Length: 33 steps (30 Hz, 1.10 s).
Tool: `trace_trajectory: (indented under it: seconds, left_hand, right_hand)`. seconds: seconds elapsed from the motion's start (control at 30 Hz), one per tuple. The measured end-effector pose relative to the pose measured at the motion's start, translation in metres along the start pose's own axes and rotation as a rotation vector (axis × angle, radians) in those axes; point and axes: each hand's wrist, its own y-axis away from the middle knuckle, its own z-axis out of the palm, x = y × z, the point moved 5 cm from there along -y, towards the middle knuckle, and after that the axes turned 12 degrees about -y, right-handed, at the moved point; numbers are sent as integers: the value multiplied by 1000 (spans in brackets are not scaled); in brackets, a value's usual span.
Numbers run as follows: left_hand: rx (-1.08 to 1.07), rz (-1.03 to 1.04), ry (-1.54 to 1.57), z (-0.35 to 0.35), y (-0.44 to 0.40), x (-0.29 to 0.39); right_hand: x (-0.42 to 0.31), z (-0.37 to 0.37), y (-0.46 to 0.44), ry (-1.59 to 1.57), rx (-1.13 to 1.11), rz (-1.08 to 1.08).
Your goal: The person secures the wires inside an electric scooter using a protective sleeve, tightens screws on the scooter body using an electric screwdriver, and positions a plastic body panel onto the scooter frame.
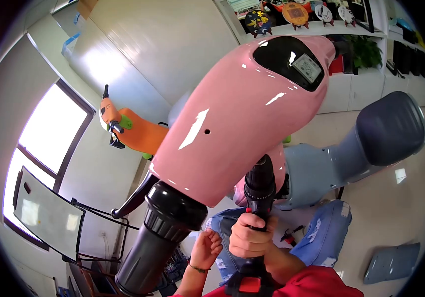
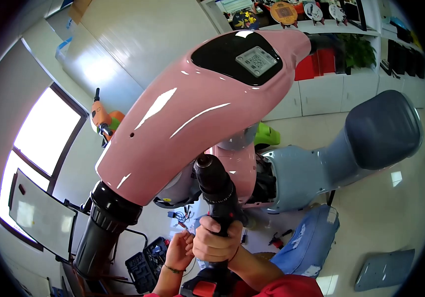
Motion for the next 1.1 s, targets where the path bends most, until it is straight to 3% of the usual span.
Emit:
trace_trajectory:
  seconds: [0.53,0.63,0.73,1.1]
  left_hand:
    - [68,-29,-91,0,-4,-9]
    - [105,-88,-30,-23,-14,-22]
    - [107,-140,26,-28,-18,-27]
    - [139,-34,-123,-5,-1,-22]
  right_hand:
    - [6,5,11,216,72,-104]
    - [7,9,14,541,181,-254]
    - [3,8,16,607,200,-273]
    - [10,13,13,281,96,-130]
